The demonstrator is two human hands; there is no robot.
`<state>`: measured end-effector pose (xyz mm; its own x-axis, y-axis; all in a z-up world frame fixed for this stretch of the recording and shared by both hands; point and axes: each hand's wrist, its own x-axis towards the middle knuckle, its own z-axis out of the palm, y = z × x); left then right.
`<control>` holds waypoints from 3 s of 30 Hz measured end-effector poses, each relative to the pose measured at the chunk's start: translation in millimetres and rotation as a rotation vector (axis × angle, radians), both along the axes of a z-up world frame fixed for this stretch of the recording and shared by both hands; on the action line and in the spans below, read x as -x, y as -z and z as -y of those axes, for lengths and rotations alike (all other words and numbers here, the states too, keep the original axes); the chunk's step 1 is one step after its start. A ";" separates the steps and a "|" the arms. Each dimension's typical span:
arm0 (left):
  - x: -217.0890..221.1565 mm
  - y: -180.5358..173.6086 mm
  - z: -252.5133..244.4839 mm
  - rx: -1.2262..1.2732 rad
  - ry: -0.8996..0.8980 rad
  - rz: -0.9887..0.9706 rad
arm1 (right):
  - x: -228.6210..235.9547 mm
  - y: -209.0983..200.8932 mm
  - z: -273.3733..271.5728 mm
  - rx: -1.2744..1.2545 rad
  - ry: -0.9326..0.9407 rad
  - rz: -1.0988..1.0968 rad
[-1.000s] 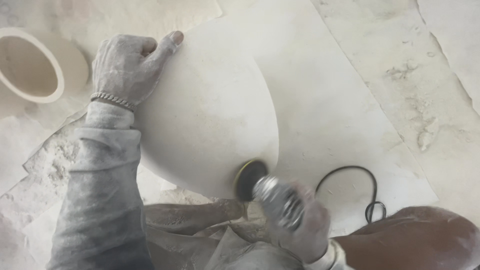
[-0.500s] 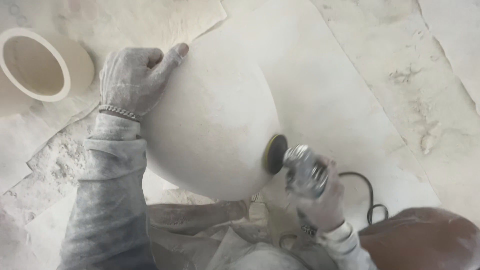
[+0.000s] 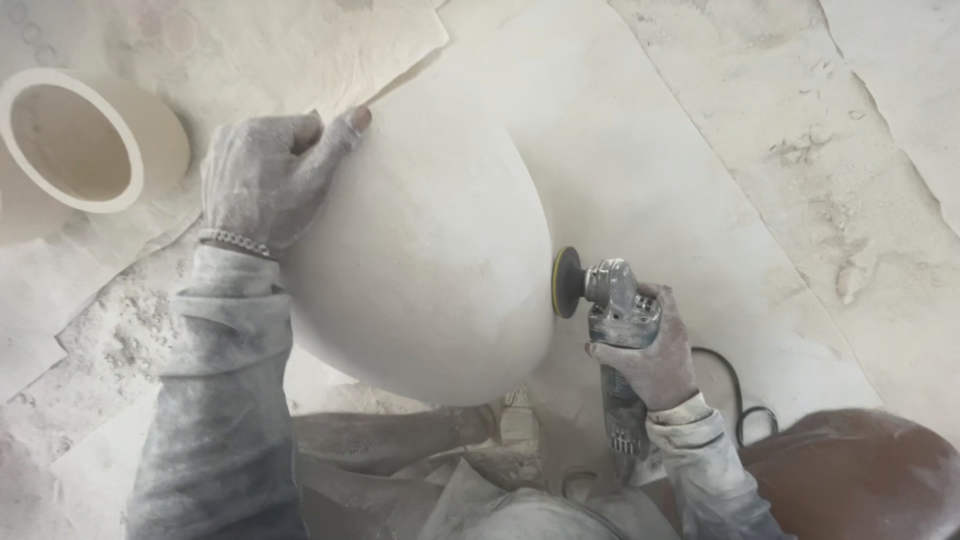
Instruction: The person uses a power sander to smooth the surface and rim of a large white ceramic pot.
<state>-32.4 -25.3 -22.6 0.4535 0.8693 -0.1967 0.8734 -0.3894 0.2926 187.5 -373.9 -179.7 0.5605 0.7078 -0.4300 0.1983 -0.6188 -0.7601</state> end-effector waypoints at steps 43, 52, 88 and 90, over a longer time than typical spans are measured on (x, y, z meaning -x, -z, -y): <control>61.5 -12.1 -5.3 0.052 -0.123 0.180 | 69.3 -56.3 -9.2 -0.291 -0.106 0.047; 42.6 -7.7 5.7 0.040 -0.028 0.148 | 102.9 -86.5 4.1 -0.321 -0.165 0.561; 26.6 -1.9 24.9 -0.040 0.000 0.077 | 118.0 -73.8 21.3 -0.351 -0.134 0.516; 36.5 -3.6 28.5 -0.039 -0.004 0.074 | 91.3 -73.9 11.7 -0.151 -0.081 0.396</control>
<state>-69.0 -53.8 -19.0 0.4621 0.8775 -0.1286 0.8513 -0.3983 0.3414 96.1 -385.6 -105.8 0.6016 0.7946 -0.0811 0.5363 -0.4771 -0.6962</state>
